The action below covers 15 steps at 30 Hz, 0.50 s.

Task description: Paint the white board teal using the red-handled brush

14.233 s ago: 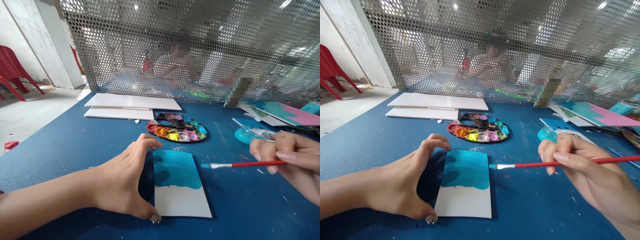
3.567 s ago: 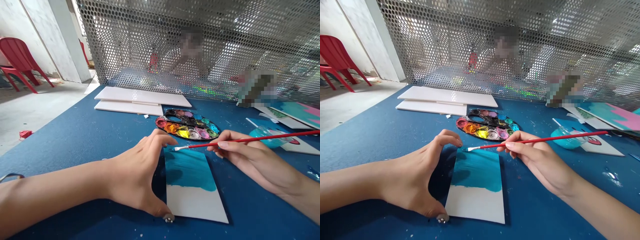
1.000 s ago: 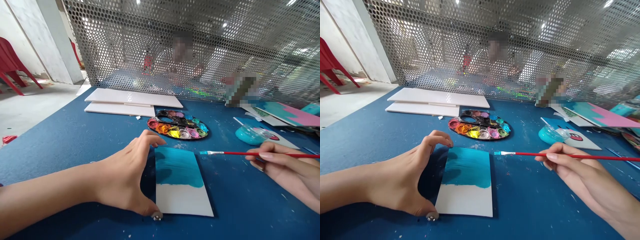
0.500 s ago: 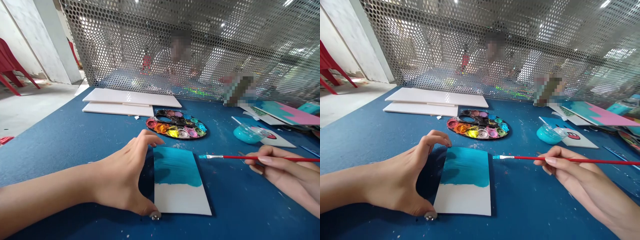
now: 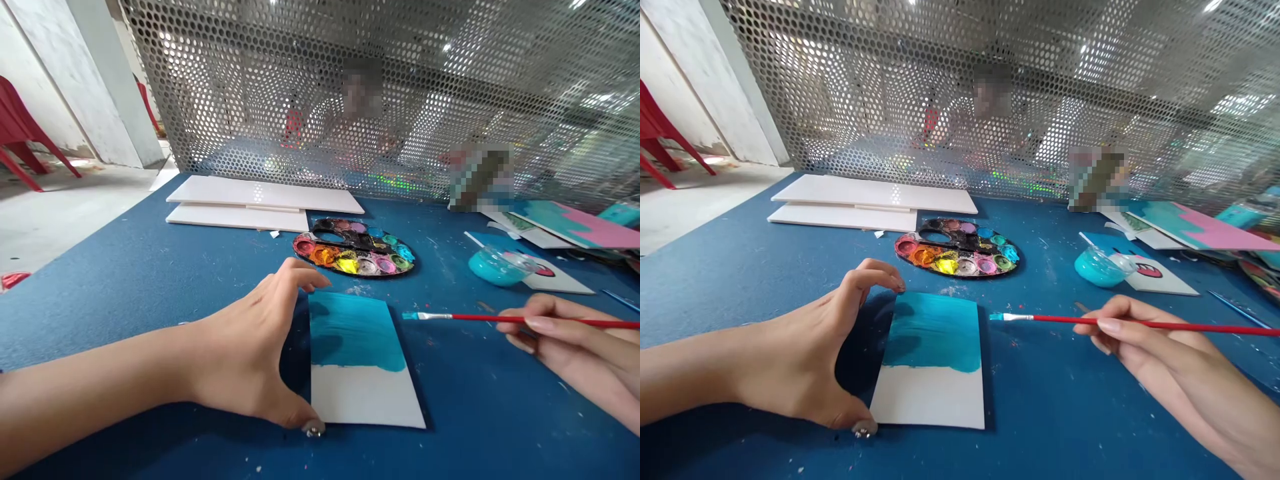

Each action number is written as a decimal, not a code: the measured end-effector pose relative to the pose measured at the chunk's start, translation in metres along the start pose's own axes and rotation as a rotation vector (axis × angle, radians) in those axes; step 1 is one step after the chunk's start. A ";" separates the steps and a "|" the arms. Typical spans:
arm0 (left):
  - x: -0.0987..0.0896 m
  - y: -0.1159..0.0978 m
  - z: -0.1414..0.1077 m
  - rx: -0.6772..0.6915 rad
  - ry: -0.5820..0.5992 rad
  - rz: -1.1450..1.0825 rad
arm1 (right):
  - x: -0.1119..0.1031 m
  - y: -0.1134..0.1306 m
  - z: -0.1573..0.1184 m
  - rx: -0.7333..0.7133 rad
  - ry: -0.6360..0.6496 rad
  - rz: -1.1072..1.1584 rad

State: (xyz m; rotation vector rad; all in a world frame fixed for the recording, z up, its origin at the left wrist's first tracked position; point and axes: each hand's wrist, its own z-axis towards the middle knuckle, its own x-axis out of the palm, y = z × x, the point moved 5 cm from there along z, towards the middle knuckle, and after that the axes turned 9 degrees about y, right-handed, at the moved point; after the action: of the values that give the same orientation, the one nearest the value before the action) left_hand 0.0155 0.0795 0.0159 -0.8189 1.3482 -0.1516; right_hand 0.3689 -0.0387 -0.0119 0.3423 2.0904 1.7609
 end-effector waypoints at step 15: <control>-0.001 0.000 0.006 0.001 -0.003 -0.001 | 0.010 -0.004 -0.003 0.045 0.056 0.039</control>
State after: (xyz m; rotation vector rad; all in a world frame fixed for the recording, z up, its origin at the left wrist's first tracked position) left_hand 0.0202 0.0829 0.0167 -0.8183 1.3454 -0.1516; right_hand 0.3589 -0.0376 -0.0170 0.3521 2.1787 1.7674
